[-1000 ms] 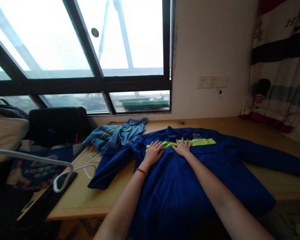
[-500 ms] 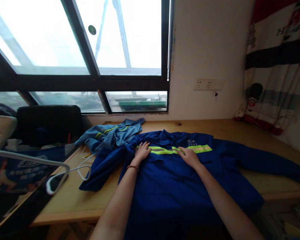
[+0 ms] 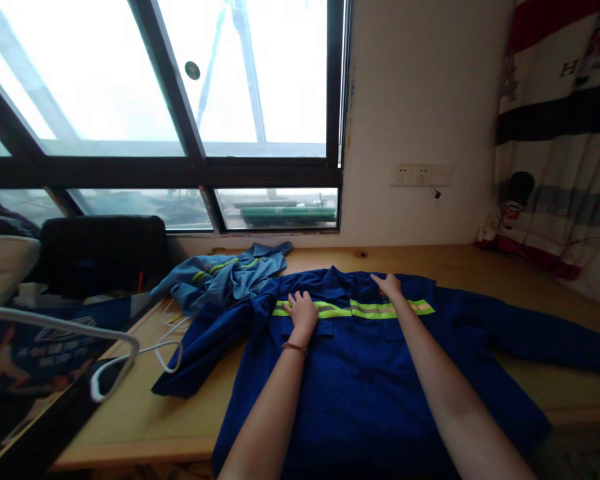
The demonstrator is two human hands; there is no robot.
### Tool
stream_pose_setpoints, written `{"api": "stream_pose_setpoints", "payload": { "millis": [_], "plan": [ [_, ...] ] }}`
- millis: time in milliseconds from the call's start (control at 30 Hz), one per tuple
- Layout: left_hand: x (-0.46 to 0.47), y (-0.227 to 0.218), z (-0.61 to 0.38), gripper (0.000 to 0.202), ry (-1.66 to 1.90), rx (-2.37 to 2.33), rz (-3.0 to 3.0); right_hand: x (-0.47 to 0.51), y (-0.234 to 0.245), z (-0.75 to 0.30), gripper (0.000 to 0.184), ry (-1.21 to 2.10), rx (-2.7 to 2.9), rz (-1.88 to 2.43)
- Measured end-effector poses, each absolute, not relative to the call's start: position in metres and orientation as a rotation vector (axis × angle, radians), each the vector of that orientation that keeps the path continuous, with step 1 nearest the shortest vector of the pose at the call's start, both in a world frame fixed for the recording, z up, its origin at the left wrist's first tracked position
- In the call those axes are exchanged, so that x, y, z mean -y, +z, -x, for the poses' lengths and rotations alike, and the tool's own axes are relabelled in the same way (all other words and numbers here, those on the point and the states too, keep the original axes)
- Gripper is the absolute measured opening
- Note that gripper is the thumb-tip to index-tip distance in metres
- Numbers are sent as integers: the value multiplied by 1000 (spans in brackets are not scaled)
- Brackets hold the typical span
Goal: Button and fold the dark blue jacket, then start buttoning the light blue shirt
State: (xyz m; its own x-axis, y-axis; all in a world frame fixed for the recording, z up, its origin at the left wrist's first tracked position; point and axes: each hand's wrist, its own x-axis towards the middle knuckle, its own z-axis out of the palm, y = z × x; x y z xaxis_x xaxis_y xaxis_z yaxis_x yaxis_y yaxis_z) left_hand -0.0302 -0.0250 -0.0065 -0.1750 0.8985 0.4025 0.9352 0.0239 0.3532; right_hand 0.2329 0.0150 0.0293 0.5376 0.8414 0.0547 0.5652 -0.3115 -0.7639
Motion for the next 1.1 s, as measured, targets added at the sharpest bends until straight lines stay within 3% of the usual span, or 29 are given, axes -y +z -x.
{"api": "stream_pose_setpoints", "payload": {
  "millis": [167, 300, 400, 500, 633, 867, 1000, 1100],
  "plan": [
    [8, -10, 32, 31, -1428, 1929, 2308, -24, 5, -235, 30, 489, 1050, 1961],
    [-22, -4, 9, 24, -1901, 2310, 2261, -21, 8, -240, 34, 381, 1011, 1989],
    [-49, 3, -14, 43, -2183, 2651, 2153, -18, 22, -221, 40, 94, 1229, 1900],
    [-65, 6, -31, 52, -2295, 2701, 2162, -17, 33, -189, 39, -98, 1598, 1795],
    [-65, 0, -34, 37, -2489, 2590, 2149, -18, 33, -167, 47, 11, 1783, 2101],
    [-63, 17, -6, 19, -3389, 2079, 1819, -28, 51, -209, 23, 110, 1612, 2373],
    [-69, 40, 9, 13, -3511, 2104, 1648, -23, 77, -239, 24, -91, 1253, 2327],
    [-71, 52, 18, 10, -3397, 2114, 1719, -18, 86, -260, 24, -139, 1218, 2295]
  ]
}}
